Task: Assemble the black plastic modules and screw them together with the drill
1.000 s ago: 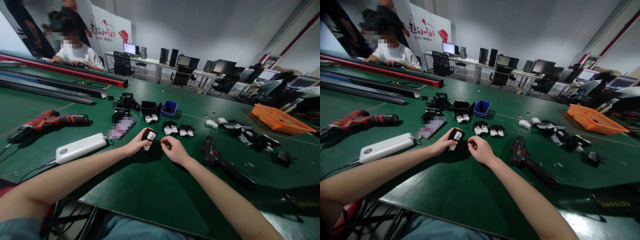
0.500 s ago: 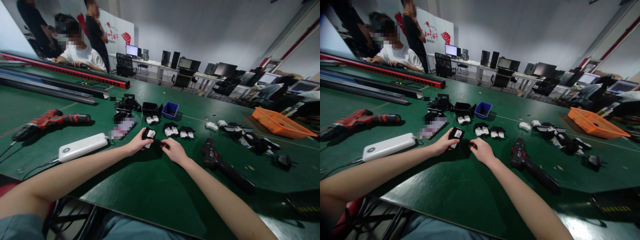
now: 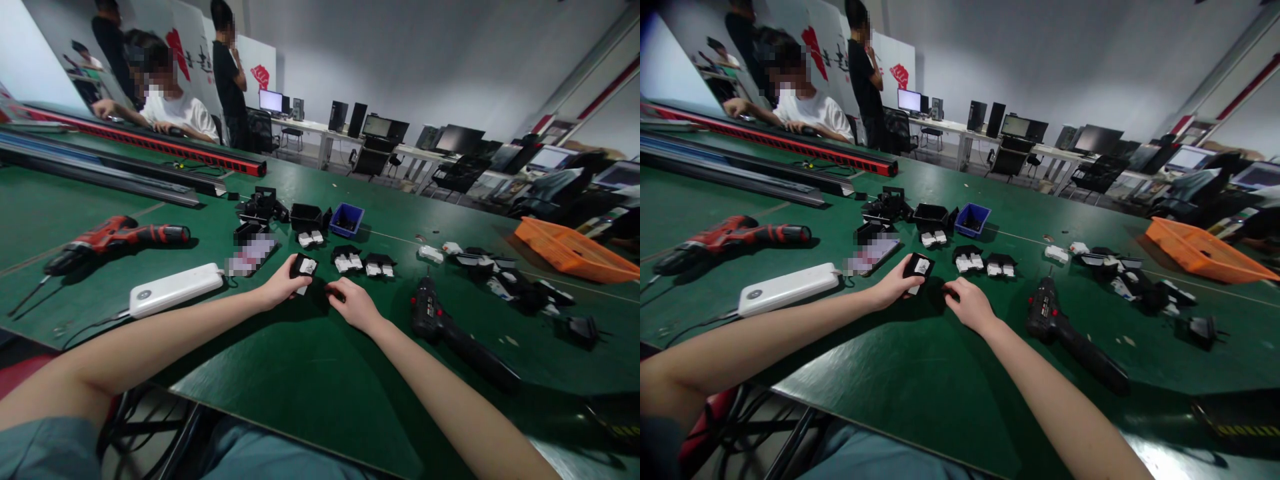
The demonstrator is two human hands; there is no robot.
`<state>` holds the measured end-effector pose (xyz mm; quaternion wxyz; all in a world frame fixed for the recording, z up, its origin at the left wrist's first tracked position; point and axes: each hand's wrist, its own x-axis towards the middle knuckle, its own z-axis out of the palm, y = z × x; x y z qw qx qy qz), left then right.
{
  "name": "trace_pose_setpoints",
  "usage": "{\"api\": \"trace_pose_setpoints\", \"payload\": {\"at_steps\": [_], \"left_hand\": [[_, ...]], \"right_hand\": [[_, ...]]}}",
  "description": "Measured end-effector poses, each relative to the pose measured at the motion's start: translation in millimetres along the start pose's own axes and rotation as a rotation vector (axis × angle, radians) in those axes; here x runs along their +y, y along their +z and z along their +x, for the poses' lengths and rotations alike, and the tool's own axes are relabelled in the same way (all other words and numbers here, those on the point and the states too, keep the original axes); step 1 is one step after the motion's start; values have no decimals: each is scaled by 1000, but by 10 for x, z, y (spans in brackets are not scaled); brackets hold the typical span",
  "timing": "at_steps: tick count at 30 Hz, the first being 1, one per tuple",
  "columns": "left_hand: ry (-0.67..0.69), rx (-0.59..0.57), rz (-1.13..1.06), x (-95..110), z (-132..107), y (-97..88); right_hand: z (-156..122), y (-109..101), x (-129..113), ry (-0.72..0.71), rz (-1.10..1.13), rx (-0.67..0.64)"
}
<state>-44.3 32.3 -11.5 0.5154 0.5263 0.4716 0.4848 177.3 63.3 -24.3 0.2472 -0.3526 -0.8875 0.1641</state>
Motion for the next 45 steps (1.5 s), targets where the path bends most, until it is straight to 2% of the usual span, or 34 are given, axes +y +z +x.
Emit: {"api": "trace_pose_setpoints", "payload": {"at_steps": [8, 14, 19, 33, 42, 45], "left_hand": [[24, 23, 48, 31, -27, 19], [121, 52, 106, 44, -37, 21], [116, 65, 112, 52, -31, 24], [89, 46, 104, 48, -33, 23], [73, 34, 102, 30, -30, 15], [124, 45, 137, 12, -18, 11]], "right_hand": [[-9, -32, -55, -49, -20, -30], [-12, -50, -92, -88, -14, -89], [-35, -74, -119, -80, -1, -51], [-52, -50, -140, 4, -148, -32], [-39, -8, -82, 30, -80, -8], [-38, -37, -78, 6, 17, 19]]}}
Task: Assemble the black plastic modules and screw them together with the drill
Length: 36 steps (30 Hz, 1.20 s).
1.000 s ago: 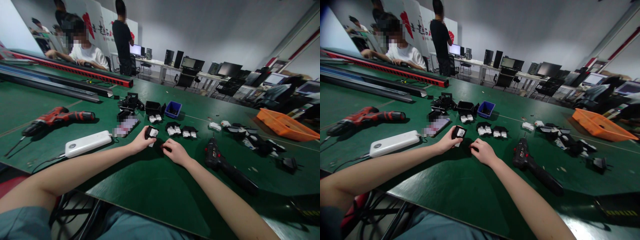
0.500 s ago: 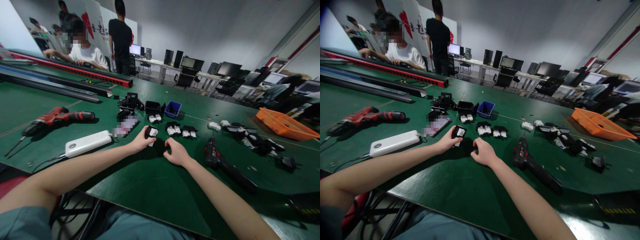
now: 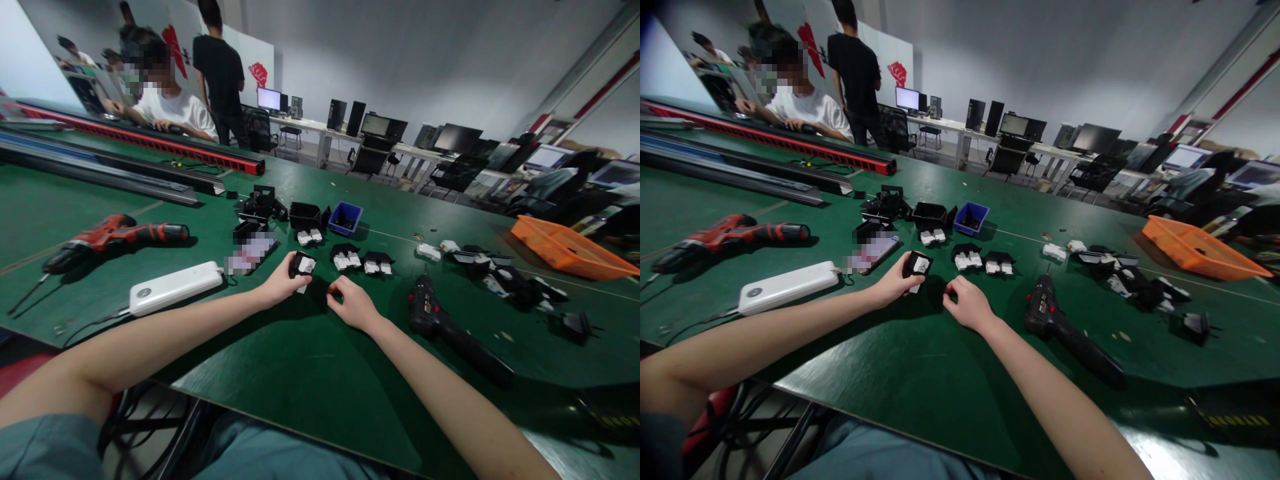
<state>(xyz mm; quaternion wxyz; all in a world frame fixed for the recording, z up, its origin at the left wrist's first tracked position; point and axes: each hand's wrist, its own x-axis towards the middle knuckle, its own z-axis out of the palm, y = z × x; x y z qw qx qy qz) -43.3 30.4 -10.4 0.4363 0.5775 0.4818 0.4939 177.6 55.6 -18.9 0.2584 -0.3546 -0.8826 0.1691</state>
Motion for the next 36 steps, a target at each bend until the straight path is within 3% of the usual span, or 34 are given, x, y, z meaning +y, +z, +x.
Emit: {"api": "trace_pose_setpoints", "payload": {"at_steps": [5, 9, 13, 21, 28, 36], "left_hand": [[169, -3, 105, -63, -4, 18], [235, -46, 209, -87, -43, 26], [298, -59, 282, -80, -71, 21], [335, -65, 341, -65, -91, 35], [346, -76, 361, -57, -102, 33], [216, -107, 161, -28, -76, 29]], "right_hand": [[-5, -57, -162, -78, 281, 166], [-16, -6, -384, -91, 368, 247], [-15, 69, -493, -87, 387, 240], [-4, 132, -469, 32, 426, 242], [7, 224, -417, 266, 569, 198], [38, 236, -320, 288, 726, 116]]}}
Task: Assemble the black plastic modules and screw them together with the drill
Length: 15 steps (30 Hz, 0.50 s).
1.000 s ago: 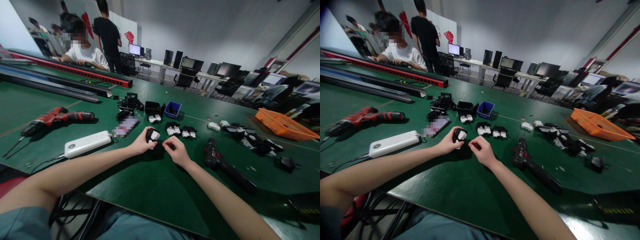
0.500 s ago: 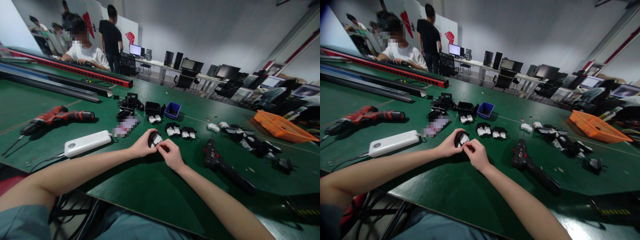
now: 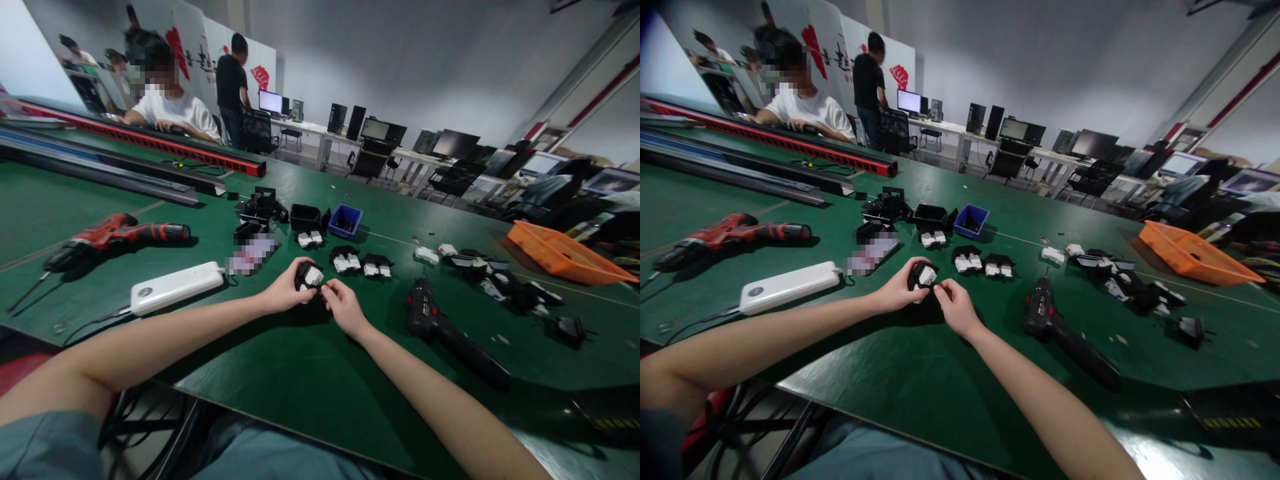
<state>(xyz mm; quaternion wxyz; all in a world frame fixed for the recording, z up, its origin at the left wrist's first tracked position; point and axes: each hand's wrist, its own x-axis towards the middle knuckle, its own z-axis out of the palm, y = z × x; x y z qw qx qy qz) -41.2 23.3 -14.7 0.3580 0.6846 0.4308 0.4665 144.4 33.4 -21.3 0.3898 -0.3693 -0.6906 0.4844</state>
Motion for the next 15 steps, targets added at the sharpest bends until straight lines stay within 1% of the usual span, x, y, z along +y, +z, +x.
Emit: {"api": "trace_pose_setpoints", "payload": {"at_steps": [3, 7, 15], "left_hand": [[-25, 7, -63, 22, 23, -22], [-60, -6, -103, 52, 31, -41], [-31, -73, -80, 47, 9, -57]], "right_hand": [[-6, -10, -1, 13, 51, -59], [-17, -6, -2, 2, 34, -84], [-22, -9, 10, -9, 45, -105]]}}
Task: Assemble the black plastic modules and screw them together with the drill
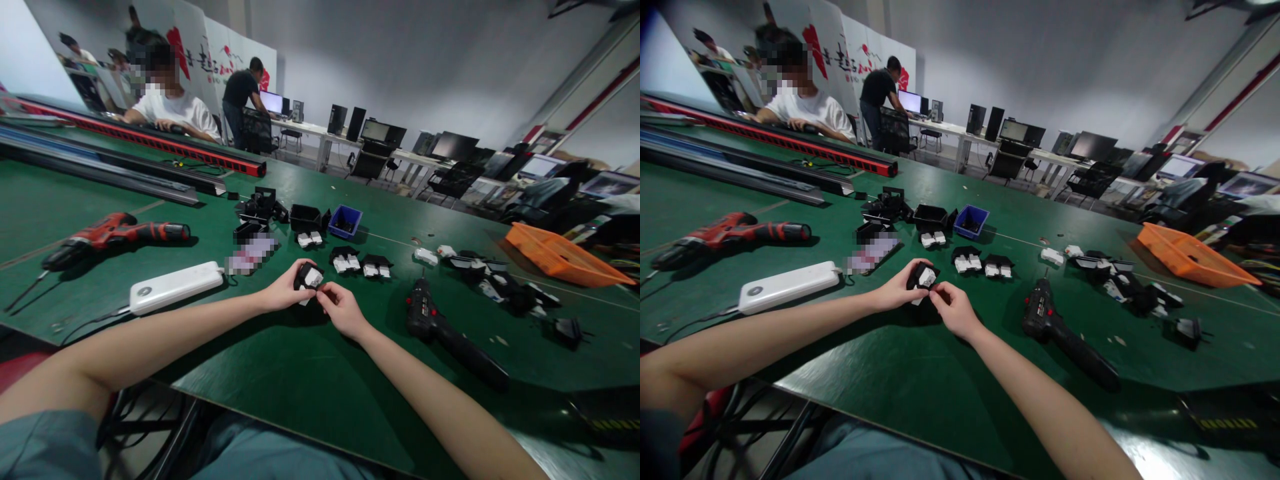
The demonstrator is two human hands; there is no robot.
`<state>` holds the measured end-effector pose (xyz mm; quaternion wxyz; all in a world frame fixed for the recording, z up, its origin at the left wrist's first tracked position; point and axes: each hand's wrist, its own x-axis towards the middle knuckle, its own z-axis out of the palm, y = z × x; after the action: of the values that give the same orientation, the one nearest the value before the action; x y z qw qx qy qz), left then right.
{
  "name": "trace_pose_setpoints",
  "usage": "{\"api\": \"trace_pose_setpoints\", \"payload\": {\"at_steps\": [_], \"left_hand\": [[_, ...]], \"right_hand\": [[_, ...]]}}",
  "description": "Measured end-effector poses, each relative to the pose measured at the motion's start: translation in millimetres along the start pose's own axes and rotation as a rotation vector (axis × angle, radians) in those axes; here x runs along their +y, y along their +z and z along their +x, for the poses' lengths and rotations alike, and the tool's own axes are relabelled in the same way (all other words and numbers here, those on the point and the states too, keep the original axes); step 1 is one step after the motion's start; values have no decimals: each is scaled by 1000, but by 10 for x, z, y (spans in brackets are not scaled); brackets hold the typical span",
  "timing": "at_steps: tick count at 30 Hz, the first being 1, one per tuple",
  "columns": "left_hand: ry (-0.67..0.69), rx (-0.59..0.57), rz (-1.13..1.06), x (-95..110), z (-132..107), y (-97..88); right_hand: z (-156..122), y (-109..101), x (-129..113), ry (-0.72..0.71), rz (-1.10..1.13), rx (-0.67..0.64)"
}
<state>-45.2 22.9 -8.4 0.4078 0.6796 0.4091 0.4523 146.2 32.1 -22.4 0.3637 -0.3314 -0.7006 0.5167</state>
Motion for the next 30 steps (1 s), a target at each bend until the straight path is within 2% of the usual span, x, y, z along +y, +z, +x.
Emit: {"api": "trace_pose_setpoints", "payload": {"at_steps": [10, 23, 27, 30], "left_hand": [[7, -51, -9, -12, -16, -16], [22, -34, 41, -13, -8, -3], [50, -38, 55, -21, -15, -1], [36, -37, 86, -35, -15, -9]], "right_hand": [[-1, -10, -11, 7, -21, -10], [-13, -5, -6, 34, -15, -9], [-61, -94, -184, -35, -209, -60], [-206, -415, -446, -144, -531, -103]]}}
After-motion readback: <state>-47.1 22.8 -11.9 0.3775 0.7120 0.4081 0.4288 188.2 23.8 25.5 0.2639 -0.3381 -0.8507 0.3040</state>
